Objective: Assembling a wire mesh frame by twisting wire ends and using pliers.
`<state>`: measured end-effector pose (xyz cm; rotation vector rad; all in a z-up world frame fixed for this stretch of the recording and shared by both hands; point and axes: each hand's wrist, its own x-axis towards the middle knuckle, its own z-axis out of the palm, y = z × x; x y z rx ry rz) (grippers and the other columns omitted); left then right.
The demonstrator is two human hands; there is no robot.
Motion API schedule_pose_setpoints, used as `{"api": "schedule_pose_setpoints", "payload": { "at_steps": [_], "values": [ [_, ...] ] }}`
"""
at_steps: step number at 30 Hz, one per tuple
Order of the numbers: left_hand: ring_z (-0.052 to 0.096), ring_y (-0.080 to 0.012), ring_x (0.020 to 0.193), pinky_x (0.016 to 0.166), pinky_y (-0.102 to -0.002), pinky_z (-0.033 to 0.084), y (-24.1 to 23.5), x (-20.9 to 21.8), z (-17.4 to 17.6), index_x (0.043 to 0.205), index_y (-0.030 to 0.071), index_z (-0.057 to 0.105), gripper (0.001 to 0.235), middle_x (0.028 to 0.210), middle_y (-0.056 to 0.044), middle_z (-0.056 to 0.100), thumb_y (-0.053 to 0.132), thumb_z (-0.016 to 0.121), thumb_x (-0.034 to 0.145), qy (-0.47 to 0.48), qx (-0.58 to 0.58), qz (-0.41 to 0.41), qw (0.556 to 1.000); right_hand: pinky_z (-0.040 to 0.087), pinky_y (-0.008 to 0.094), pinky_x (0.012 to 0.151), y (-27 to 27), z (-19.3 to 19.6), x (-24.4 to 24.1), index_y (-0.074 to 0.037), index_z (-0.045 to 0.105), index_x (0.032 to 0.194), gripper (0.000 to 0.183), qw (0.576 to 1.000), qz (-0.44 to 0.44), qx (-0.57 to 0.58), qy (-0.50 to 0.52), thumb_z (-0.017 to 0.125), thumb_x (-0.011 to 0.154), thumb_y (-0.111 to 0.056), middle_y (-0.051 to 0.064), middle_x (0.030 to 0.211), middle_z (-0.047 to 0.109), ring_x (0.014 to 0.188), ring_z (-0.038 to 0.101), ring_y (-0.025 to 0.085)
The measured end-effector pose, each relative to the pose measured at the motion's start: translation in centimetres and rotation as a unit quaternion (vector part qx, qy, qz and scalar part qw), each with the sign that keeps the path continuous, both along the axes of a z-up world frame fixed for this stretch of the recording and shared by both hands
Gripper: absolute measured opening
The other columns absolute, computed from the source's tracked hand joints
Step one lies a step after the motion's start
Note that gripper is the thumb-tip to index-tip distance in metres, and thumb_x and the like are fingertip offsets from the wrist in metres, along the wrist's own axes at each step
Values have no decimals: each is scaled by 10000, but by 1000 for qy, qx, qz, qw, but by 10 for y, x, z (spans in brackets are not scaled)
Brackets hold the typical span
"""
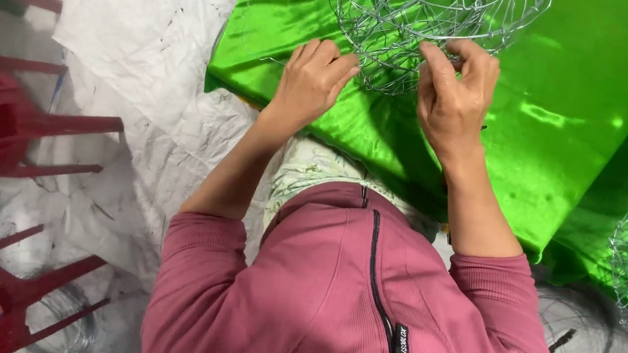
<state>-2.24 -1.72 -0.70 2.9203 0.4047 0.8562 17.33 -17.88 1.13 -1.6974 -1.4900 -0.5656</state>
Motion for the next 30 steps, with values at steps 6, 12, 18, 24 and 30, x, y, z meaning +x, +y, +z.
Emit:
{"api": "schedule_pose_setpoints", "payload": {
  "at_steps": [6, 12, 18, 24, 30],
  "values": [
    [549, -195, 754, 500, -308, 540, -6, 15, -4, 1136, 151, 697, 151, 830, -17, 572, 217, 727, 1003, 6, -25, 54, 998, 295, 395, 752, 6, -4, 1, -170, 664, 1280, 350, 997, -26, -38, -57, 767, 962, -65, 46, 891, 611, 858, 474, 254],
    [579, -191, 748, 566, -347, 542, -23, 21, -4, 1145, 174, 672, 151, 841, 1, 629, 246, 699, 1015, -21, -43, 96, 994, 273, 392, 744, 7, 4, -7, -135, 704, 1136, 203, 999, -14, -40, -22, 724, 963, -29, 40, 788, 525, 814, 439, 255],
    [577, -224, 737, 658, -366, 376, -29, 26, 5, 1055, 152, 626, 193, 850, -20, 682, 338, 578, 1043, -59, -9, 132, 990, 298, 394, 739, 14, 2, -22, -97, 695, 1159, 160, 999, 37, -18, -12, 688, 1011, -34, 95, 865, 599, 785, 472, 245],
    [535, -244, 729, 646, -385, 374, -10, 32, 15, 918, 142, 666, 223, 804, -37, 590, 337, 629, 1020, -72, 20, 136, 988, 334, 629, 1128, -2, -4, -7, -41, 701, 1266, 337, 996, 81, 24, 28, 771, 949, 50, 233, 1204, 628, 1102, 633, 364],
    [559, -237, 751, 648, -371, 400, 9, 32, 2, 920, 128, 621, 258, 848, -59, 611, 335, 552, 1057, -56, -6, 139, 989, 524, 453, 1005, -18, -3, 38, -14, 556, 1311, 326, 981, -16, 107, 163, 625, 993, -37, 195, 1291, 546, 1200, 555, 327]
  ]
}}
